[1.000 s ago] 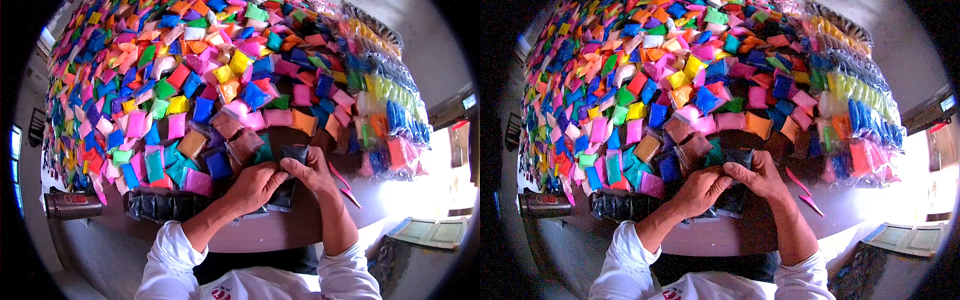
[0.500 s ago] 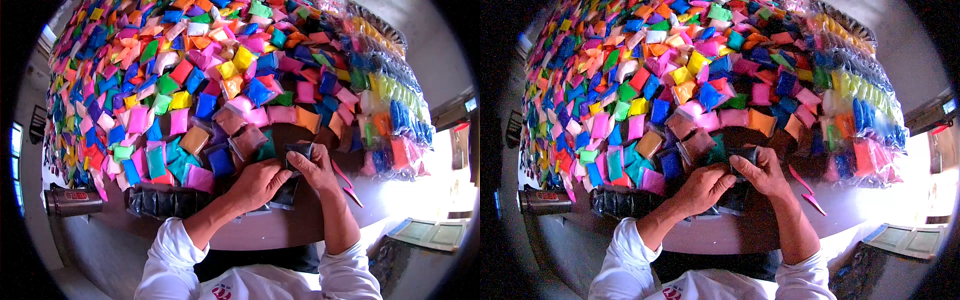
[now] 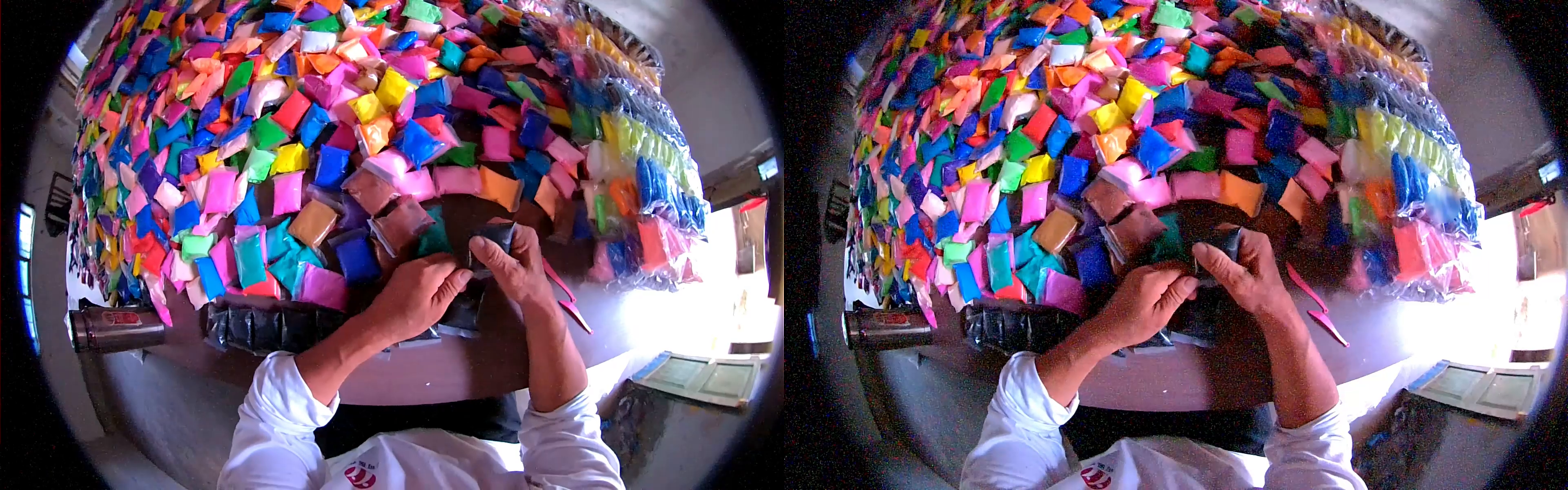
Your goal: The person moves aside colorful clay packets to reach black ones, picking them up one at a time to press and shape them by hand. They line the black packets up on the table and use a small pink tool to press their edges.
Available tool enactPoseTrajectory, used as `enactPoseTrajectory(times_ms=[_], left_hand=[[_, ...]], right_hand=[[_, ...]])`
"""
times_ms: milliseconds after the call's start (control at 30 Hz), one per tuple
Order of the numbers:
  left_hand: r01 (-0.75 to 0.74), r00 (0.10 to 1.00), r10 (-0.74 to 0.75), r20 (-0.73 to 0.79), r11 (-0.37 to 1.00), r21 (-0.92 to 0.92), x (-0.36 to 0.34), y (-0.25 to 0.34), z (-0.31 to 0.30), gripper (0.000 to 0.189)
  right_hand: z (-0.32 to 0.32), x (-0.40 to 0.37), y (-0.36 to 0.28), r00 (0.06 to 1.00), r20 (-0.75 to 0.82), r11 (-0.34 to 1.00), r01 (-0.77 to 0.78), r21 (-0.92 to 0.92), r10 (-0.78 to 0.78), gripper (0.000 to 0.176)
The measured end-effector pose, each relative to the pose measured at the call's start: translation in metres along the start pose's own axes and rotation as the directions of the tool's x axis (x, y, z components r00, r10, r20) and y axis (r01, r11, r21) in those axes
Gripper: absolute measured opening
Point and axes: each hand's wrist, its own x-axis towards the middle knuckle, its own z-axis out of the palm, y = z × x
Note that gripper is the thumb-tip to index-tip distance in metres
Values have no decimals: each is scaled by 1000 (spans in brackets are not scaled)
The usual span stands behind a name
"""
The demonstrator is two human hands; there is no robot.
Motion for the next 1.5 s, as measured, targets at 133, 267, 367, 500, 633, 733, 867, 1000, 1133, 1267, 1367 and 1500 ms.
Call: enactPoseTrajectory(times_ms=[133,267,367,500,633,733,867,1000,1133,1267,1367,1500], left_hand=[[-4,1000,3,13,1000,6,0,-1,1,29],[-10,1000,10,-4,1000,-15,0,0,2,30],[-30,999,30,-11,1000,1,1,-1,1,32],[-6,1000,6,-12,1000,-2,1,3,-2,33],[-25,1000,25,-6,999,-41,1,-2,-1,32],[-43,999,42,-11,998,-51,1,-5,1,31],[-46,999,46,-8,999,15,2,-5,3,27],[-136,988,139,-64,989,59,1,-9,9,23],[-206,972,212,-105,976,65,-1,-12,13,26],[-207,971,221,-94,968,139,-3,-12,16,28],[-310,943,330,-39,916,254,-7,-9,19,27],[-462,866,500,-26,817,345,-15,6,30,25]], right_hand=[[-4,-3,-5,993,-115,998,-16,59,23,25],[-4,-4,-6,984,-171,997,-36,69,48,26],[-1,-8,-7,967,-253,999,-20,41,30,31],[-7,-35,-19,924,-380,975,-124,-186,45,44],[-8,-74,-25,909,-411,943,-192,-272,67,42],[3,-90,-7,907,-414,839,-168,-518,-74,39],[25,-94,-5,881,-473,675,-364,-642,25,36],[35,-94,9,862,-423,542,-222,-811,-279,49],[31,-98,22,808,-522,736,-175,-654,-271,39],[21,-99,26,796,-506,762,-90,-641,-331,28],[18,-99,28,754,-600,855,-101,-509,-269,34],[11,-100,37,752,-613,881,-94,-464,-242,28]])
